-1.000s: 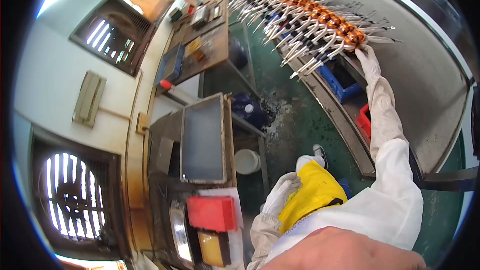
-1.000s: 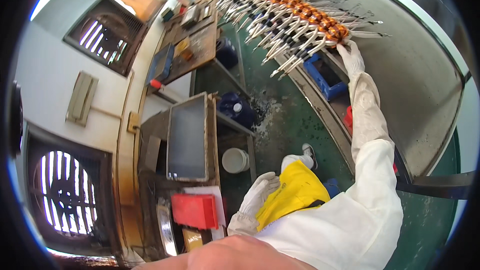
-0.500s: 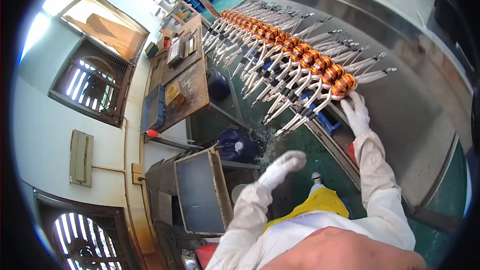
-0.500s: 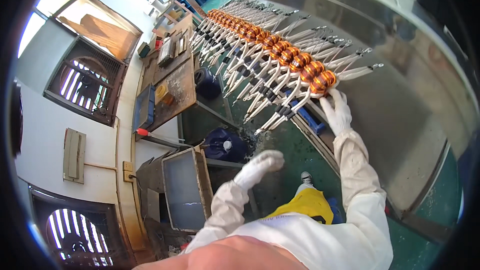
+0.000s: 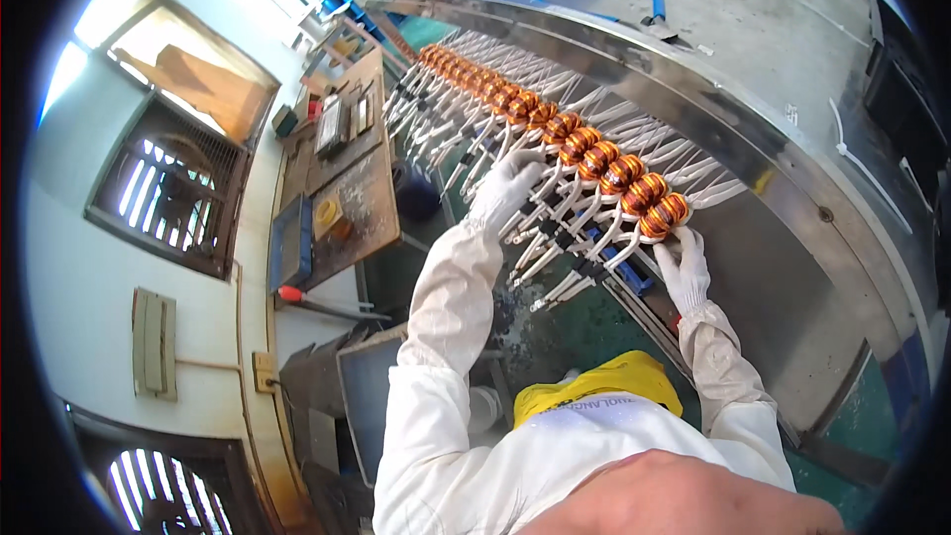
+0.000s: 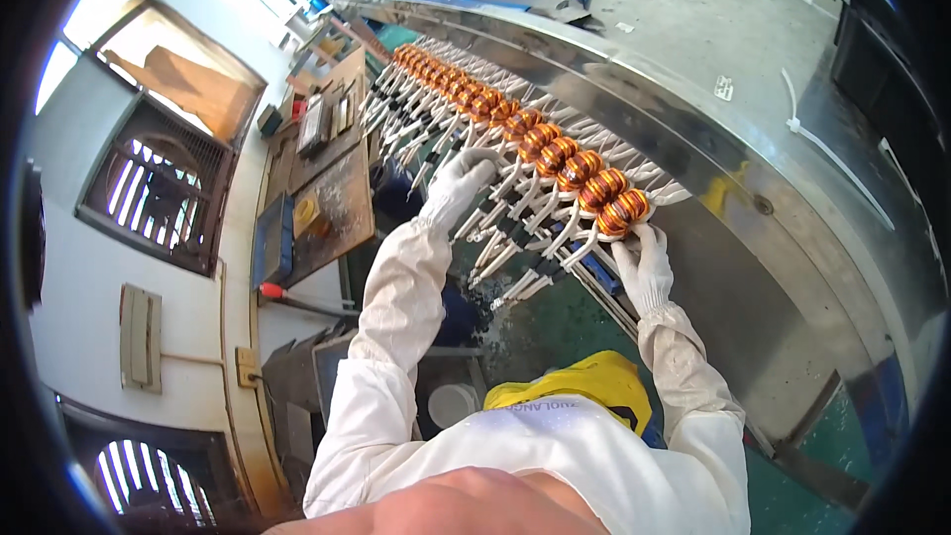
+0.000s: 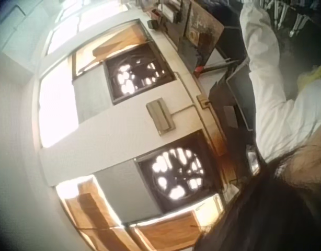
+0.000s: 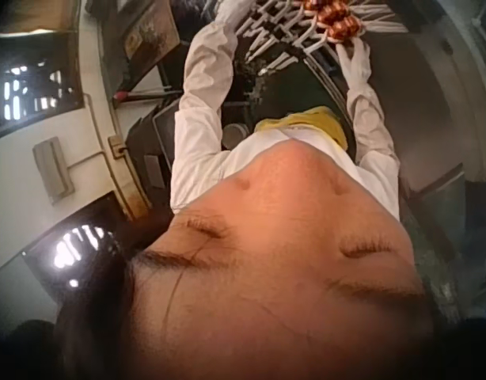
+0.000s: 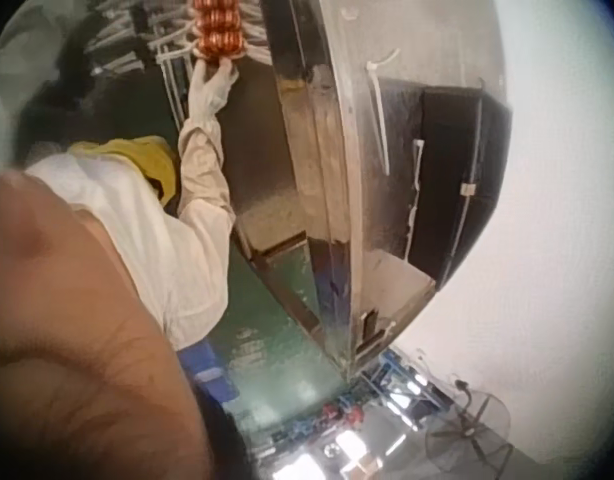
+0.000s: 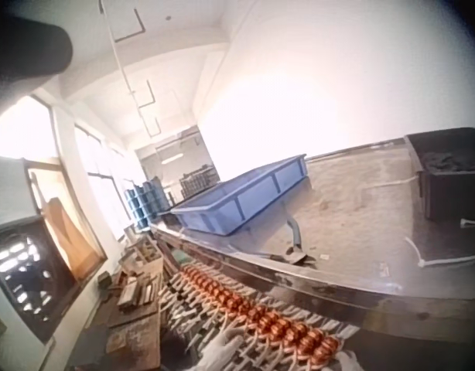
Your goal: Dipping ends of copper coils into trays of flux or sealant and arranging them on a storage rack.
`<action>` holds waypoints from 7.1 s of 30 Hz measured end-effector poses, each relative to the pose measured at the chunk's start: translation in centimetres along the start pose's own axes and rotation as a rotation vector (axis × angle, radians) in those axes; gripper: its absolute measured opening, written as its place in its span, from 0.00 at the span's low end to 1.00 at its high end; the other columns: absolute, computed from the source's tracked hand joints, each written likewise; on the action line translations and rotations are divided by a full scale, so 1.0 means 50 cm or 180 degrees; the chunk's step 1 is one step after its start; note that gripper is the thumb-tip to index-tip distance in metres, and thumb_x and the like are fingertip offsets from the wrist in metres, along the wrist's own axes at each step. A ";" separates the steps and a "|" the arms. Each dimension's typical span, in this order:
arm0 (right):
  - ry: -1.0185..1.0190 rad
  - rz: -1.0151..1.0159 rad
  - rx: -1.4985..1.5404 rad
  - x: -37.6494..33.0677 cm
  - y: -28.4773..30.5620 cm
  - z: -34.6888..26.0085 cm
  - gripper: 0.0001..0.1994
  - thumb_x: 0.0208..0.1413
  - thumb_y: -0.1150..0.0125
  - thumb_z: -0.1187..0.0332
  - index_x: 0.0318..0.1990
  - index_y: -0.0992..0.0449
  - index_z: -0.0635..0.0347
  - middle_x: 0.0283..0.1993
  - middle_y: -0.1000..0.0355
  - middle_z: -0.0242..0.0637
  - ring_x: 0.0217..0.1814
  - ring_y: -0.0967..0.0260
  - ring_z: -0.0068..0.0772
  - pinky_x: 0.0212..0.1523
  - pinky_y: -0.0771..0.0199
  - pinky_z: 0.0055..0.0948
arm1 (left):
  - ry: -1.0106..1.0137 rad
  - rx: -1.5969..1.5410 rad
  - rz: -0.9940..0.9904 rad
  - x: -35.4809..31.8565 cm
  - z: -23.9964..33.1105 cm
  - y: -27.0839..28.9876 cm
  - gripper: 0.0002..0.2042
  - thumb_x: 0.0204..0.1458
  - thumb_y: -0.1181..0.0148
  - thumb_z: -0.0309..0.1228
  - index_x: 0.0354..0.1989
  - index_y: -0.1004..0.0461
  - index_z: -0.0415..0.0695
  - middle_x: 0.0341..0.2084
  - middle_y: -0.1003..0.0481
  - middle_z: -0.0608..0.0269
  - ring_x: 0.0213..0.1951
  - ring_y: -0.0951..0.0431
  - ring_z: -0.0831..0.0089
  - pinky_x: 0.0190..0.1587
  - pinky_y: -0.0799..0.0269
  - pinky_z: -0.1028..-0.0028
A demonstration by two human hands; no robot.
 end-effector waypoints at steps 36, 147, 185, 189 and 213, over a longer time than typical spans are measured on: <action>-0.0016 0.0022 0.0170 0.004 -0.011 -0.033 0.18 0.53 0.29 0.65 0.48 0.26 0.60 0.51 0.33 0.41 0.44 0.23 0.36 0.48 0.23 0.31 | 0.0620 0.3575 -0.2037 0.512 -0.062 -0.048 0.30 0.51 0.43 0.58 0.55 0.22 0.50 0.52 0.22 0.51 0.54 0.22 0.58 0.56 0.28 0.62; -0.0106 0.3481 -0.3248 -0.519 0.567 0.053 0.20 0.54 0.39 0.57 0.12 0.29 0.50 0.17 0.32 0.34 0.21 0.30 0.42 0.25 0.35 0.44 | -0.4112 0.0052 0.1321 -0.393 0.583 -0.190 0.15 0.65 0.45 0.35 0.52 0.26 0.36 0.52 0.27 0.48 0.56 0.29 0.54 0.58 0.33 0.56; -0.1005 0.3852 -0.0573 -0.700 0.800 0.135 0.26 0.52 0.31 0.64 0.58 0.32 0.55 0.50 0.27 0.47 0.52 0.27 0.54 0.50 0.25 0.44 | -0.1704 -0.2389 -0.3862 -0.820 0.731 -1.153 0.40 0.48 0.41 0.12 0.70 0.53 0.41 0.54 0.31 0.52 0.50 0.25 0.66 0.50 0.24 0.68; -0.0967 0.3757 -0.0503 -0.686 0.813 0.130 0.23 0.52 0.30 0.65 0.55 0.28 0.54 0.50 0.26 0.46 0.52 0.26 0.52 0.51 0.25 0.43 | -0.1615 -0.2319 -0.4166 -0.807 0.711 -1.181 0.30 0.48 0.42 0.10 0.60 0.44 0.41 0.45 0.30 0.57 0.47 0.25 0.69 0.49 0.24 0.70; -0.1684 0.3321 -0.1543 -0.645 0.857 0.300 0.25 0.51 0.32 0.65 0.57 0.31 0.53 0.52 0.28 0.43 0.55 0.28 0.49 0.54 0.27 0.43 | -0.2016 -0.1971 -0.3318 -0.651 0.788 -1.330 0.36 0.48 0.33 0.23 0.64 0.47 0.36 0.47 0.27 0.54 0.43 0.26 0.73 0.48 0.27 0.73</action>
Point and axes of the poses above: each hand's wrist, its own x-axis towards the middle knuckle, its own y-axis out of the back of the hand, z = x × y, the point moved 10 cm from there along x, towards the middle knuckle
